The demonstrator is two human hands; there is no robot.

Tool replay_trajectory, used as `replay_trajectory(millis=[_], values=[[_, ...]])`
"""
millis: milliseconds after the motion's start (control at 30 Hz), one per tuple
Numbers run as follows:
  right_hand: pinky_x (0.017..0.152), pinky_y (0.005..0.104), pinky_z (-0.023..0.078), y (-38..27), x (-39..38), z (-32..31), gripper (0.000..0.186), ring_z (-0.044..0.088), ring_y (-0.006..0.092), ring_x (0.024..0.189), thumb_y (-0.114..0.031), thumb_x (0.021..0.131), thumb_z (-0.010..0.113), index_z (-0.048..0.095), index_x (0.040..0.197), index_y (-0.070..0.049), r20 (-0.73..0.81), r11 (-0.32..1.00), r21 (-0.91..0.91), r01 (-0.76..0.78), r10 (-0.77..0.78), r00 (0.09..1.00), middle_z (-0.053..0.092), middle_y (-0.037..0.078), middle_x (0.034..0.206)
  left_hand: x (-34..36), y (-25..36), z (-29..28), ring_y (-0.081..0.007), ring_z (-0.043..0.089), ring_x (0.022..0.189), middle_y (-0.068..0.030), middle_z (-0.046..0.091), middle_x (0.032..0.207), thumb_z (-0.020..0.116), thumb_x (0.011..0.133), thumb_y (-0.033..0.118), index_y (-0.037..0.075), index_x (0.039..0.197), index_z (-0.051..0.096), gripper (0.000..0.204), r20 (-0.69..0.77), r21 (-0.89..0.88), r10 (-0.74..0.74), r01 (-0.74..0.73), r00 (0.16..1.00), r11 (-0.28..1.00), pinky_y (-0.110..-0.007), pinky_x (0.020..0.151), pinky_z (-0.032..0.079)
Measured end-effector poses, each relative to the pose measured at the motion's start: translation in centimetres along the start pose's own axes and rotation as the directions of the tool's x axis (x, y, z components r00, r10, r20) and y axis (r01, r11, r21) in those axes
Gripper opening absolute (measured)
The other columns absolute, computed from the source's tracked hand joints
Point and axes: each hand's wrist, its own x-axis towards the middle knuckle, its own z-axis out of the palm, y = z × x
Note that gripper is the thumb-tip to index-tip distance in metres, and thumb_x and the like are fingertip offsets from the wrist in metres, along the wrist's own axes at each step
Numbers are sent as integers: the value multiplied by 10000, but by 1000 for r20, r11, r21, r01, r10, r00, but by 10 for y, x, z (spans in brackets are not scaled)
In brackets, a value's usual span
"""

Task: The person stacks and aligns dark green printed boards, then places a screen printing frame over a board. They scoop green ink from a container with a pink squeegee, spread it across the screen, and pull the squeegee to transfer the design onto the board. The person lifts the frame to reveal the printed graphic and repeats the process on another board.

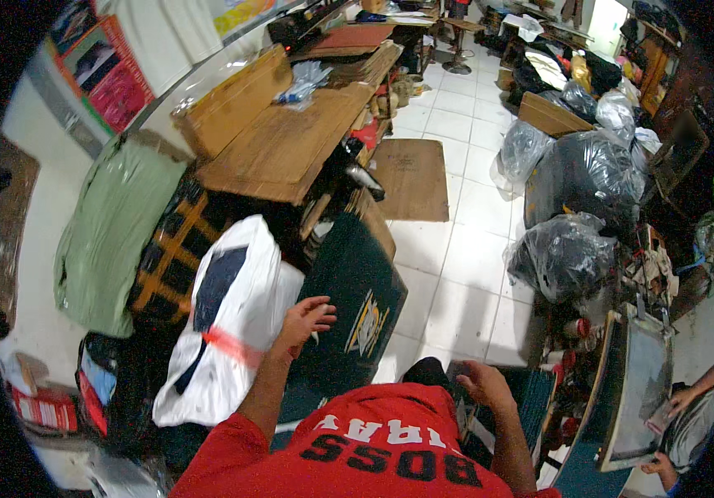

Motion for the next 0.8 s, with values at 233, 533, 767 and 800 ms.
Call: replay_trajectory(millis=[233, 533, 767, 800], values=[[932, 452, 561, 68, 156, -67, 634, 726, 349, 1050, -481, 940, 694, 595, 1395, -51, 355, 970, -151, -191, 234, 905, 754, 202, 1105, 218, 88, 63, -210, 705, 1081, -138, 694, 1270, 637, 1041, 230, 6, 1399, 574, 427, 134, 8, 112, -114, 985, 993, -327, 880, 574], [782, 419, 587, 47, 443, -316, 531, 758, 323, 866, -282, 886, 788, 640, 1303, 11, -7, 983, -173, 59, -61, 998, 767, 195, 952, 445, 248, 50, -206, 677, 1084, -117, 657, 1286, 661, 1023, 201, 22, 1497, 445, 552, -290, -98, 336, -377, 896, 921, -330, 853, 560], [785, 422, 590, -7, 661, -435, 576, 755, 307, 884, -302, 900, 761, 606, 1381, -24, 12, 965, -241, 101, -101, 995, 774, 174, 1016, 547, 368, -122, -195, 623, 1035, -121, 647, 1175, 746, 952, 257, -33, 1448, 467, 639, -794, 269, 447, -422, 411, 866, -343, 908, 514], [767, 418, 587, -2, 693, -437, 556, 751, 301, 867, -301, 905, 760, 613, 1366, -27, 3, 962, -251, 111, -114, 993, 771, 167, 968, 564, 386, -156, -201, 623, 1043, -126, 655, 1174, 750, 945, 281, -39, 1434, 484, 642, -809, 373, 486, -352, 330, 859, -348, 926, 510]])
